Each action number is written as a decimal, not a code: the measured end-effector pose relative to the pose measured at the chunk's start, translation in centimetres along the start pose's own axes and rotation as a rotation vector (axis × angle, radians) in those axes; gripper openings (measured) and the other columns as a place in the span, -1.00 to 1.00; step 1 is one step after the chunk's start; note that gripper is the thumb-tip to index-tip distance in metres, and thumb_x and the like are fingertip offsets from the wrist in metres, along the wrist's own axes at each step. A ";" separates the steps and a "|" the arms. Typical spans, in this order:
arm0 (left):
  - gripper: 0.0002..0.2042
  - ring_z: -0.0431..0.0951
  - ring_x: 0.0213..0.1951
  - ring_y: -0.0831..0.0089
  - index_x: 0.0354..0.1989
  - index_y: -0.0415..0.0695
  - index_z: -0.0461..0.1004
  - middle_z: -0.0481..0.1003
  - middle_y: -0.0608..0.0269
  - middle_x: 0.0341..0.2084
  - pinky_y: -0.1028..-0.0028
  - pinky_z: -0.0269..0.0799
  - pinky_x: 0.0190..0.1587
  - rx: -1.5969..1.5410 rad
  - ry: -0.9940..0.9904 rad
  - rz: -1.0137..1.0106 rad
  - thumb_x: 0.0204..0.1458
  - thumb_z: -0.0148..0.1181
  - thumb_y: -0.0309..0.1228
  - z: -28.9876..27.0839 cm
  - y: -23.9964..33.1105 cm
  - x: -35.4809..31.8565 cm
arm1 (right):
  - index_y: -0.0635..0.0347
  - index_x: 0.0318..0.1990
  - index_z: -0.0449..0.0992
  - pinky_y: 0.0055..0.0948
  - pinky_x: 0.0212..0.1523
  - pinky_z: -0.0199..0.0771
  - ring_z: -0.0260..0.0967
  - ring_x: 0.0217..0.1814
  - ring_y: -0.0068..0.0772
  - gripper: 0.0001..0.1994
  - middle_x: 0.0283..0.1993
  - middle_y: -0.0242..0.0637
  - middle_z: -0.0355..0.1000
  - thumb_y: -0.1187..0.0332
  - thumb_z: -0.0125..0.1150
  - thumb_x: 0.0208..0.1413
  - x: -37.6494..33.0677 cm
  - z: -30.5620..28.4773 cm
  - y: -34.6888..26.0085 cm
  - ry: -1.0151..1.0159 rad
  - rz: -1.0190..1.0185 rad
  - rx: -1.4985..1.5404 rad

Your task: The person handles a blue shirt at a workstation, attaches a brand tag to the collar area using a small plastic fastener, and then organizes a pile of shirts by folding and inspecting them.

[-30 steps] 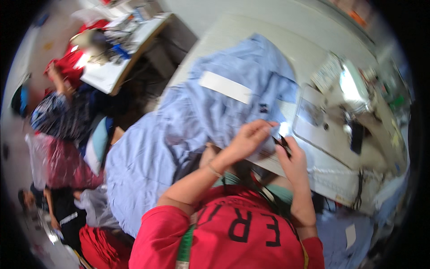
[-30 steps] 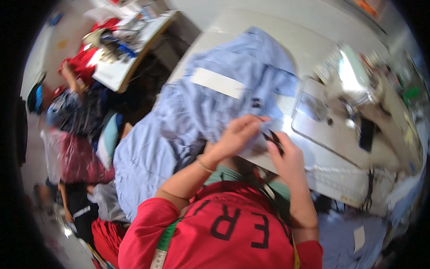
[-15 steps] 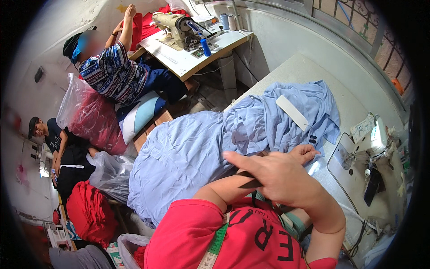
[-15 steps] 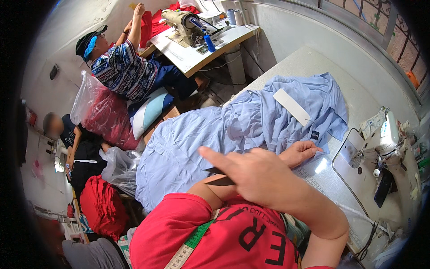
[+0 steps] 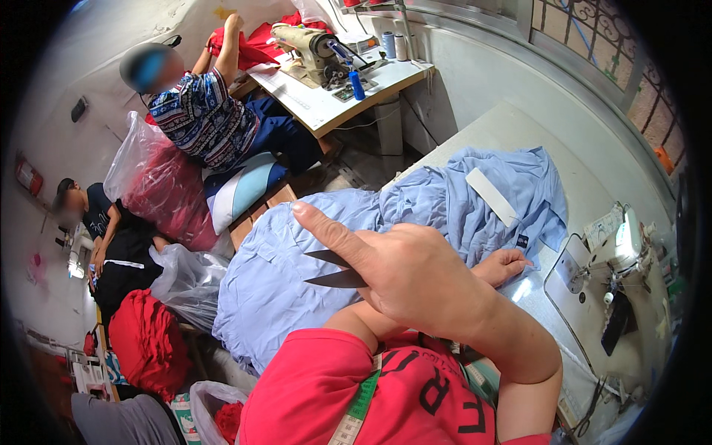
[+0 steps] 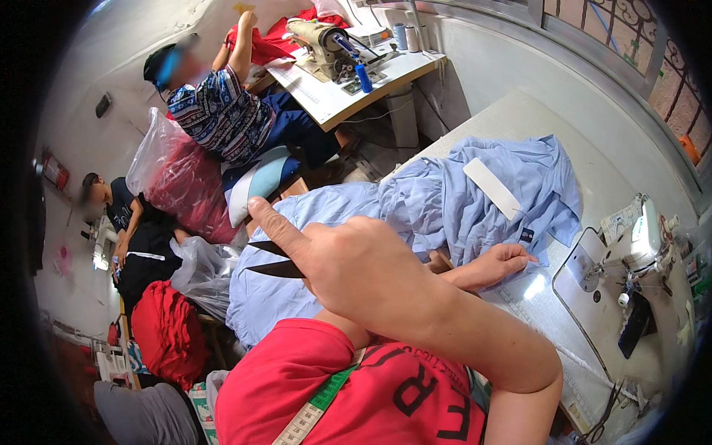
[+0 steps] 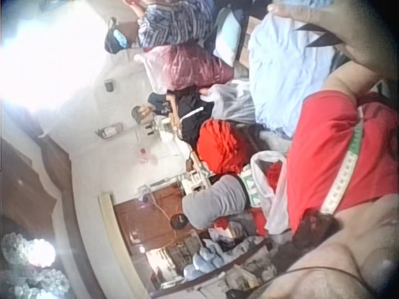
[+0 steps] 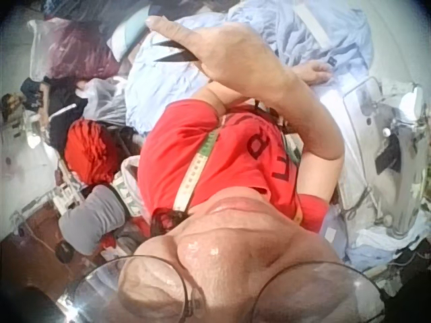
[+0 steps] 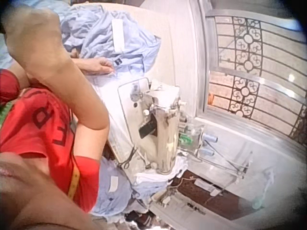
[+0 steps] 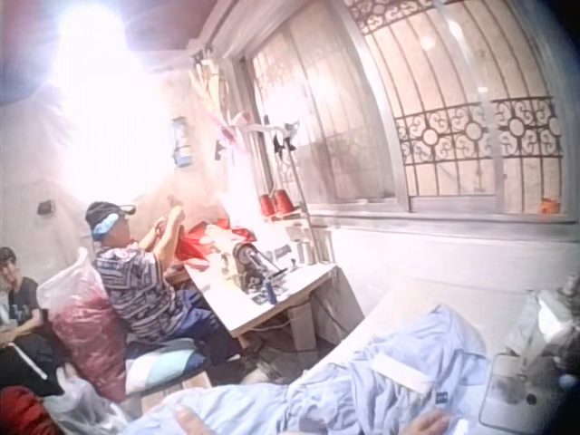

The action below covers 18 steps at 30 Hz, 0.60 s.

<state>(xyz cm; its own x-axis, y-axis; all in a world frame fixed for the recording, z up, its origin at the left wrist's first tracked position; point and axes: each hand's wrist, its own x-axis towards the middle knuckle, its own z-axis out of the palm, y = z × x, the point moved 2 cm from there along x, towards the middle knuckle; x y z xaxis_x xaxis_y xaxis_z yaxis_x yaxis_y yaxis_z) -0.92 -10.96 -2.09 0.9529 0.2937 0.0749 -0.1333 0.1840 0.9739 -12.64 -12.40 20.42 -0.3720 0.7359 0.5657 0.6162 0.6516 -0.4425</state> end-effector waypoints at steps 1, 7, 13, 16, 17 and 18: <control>-0.80 0.18 -0.45 0.75 -0.17 -0.19 0.46 0.29 0.56 -0.54 0.67 0.14 -0.41 0.008 -0.001 -0.003 0.17 0.01 -0.34 -0.1 0.1 -0.1 | 0.00 0.28 0.15 -0.24 -0.48 0.36 0.32 -0.59 -0.14 -0.24 -0.59 -0.23 0.35 0.44 0.18 -0.24 0.0 0.0 0.0 -0.006 0.002 0.002; -0.79 0.19 -0.43 0.76 -0.14 -0.19 0.46 0.32 0.57 -0.50 0.70 0.16 -0.37 -0.017 0.007 -0.043 0.16 0.03 -0.35 0.6 0.3 0.4 | 0.01 0.24 0.19 -0.22 -0.43 0.37 0.38 -0.52 -0.04 -0.30 -0.47 -0.14 0.44 0.52 0.14 -0.19 -3.3 -0.9 2.7 -0.108 0.210 -0.018; -0.80 0.25 -0.44 0.73 -0.10 -0.16 0.44 0.35 0.48 -0.51 0.65 0.24 -0.37 -0.444 0.431 0.525 0.14 0.04 -0.38 3.5 -1.3 0.5 | 0.15 0.18 0.25 -0.32 -0.10 0.36 0.43 -0.14 -0.08 -0.47 -0.11 0.04 0.43 0.44 0.13 -0.02 -13.0 -3.1 7.7 -0.030 0.729 0.061; -0.78 0.26 -0.46 0.73 -0.08 -0.15 0.42 0.34 0.46 -0.53 0.62 0.26 -0.38 -0.263 -0.119 0.109 0.16 0.00 -0.37 0.0 -1.3 0.3 | 0.24 0.19 0.22 -0.34 0.08 0.25 0.31 0.11 -0.20 -0.52 0.08 -0.06 0.33 0.35 0.09 0.09 -17.9 -5.5 8.9 0.092 1.095 0.224; -0.77 0.25 -0.45 0.73 -0.10 -0.20 0.42 0.33 0.47 -0.52 0.63 0.24 -0.38 -0.174 -0.098 -0.129 0.18 -0.04 -0.36 0.2 0.4 0.1 | 0.23 0.18 0.22 -0.36 0.03 0.27 0.32 0.05 -0.26 -0.51 0.03 -0.07 0.35 0.30 0.09 0.10 -20.1 -6.2 9.4 0.194 1.015 0.101; -0.77 0.25 -0.44 0.73 -0.10 -0.22 0.42 0.34 0.48 -0.51 0.63 0.24 -0.37 -0.132 -0.083 -0.091 0.19 -0.04 -0.36 0.3 0.4 0.3 | 0.23 0.18 0.22 -0.38 -0.02 0.28 0.33 -0.02 -0.32 -0.50 -0.02 -0.09 0.36 0.26 0.09 0.11 -22.4 -6.2 9.9 0.287 0.917 -0.014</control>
<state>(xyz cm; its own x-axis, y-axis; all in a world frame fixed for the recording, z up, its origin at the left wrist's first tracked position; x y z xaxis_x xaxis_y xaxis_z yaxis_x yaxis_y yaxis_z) -0.63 -11.14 -1.60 0.9812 0.1927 0.0102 -0.0745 0.3297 0.9411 6.13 -23.57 7.69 0.4417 0.8839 0.1536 0.5921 -0.1586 -0.7901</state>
